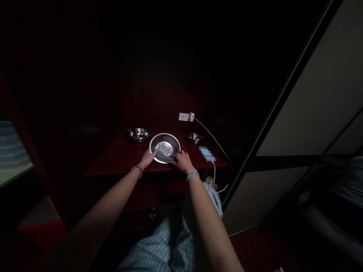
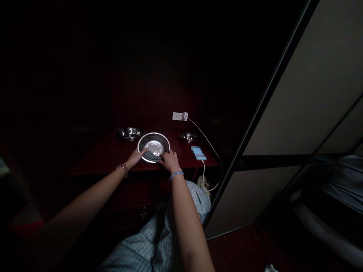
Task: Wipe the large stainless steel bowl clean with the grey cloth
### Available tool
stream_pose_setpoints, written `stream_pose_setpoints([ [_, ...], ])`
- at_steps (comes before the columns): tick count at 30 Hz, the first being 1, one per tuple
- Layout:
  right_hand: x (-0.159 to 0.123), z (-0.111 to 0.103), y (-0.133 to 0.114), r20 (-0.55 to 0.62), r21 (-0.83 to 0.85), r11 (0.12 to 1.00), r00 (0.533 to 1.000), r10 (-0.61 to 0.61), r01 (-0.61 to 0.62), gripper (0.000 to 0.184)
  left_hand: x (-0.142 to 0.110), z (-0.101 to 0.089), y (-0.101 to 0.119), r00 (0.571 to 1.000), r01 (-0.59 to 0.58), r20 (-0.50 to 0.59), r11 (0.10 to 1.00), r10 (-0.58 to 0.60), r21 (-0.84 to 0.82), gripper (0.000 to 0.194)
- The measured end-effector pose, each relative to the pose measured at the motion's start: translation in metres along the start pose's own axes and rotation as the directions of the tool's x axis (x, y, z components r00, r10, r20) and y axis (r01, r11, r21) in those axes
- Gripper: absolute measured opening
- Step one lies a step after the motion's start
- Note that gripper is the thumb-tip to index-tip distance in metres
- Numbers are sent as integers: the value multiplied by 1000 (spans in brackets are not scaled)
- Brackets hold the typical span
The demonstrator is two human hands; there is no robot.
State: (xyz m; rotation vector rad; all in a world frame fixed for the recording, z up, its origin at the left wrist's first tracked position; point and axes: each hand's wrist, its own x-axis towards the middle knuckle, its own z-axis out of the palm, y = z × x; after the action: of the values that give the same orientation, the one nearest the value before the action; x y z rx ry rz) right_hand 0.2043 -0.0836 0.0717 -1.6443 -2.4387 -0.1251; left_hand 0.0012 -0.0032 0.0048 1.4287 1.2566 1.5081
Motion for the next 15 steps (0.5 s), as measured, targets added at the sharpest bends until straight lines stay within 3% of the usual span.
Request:
stream_pose_setpoints([
  [12, -2, -5, -4, -9, -17, 1000, 1000, -10, 10, 35, -3, 0, 2, 1000, 6, -7, 1000, -6, -8, 48],
  [15, -5, -8, -6, -60, 8, 999, 998, 32, -31, 40, -2, 1, 1, 1000, 4, -4, 1000, -4, -23, 50],
])
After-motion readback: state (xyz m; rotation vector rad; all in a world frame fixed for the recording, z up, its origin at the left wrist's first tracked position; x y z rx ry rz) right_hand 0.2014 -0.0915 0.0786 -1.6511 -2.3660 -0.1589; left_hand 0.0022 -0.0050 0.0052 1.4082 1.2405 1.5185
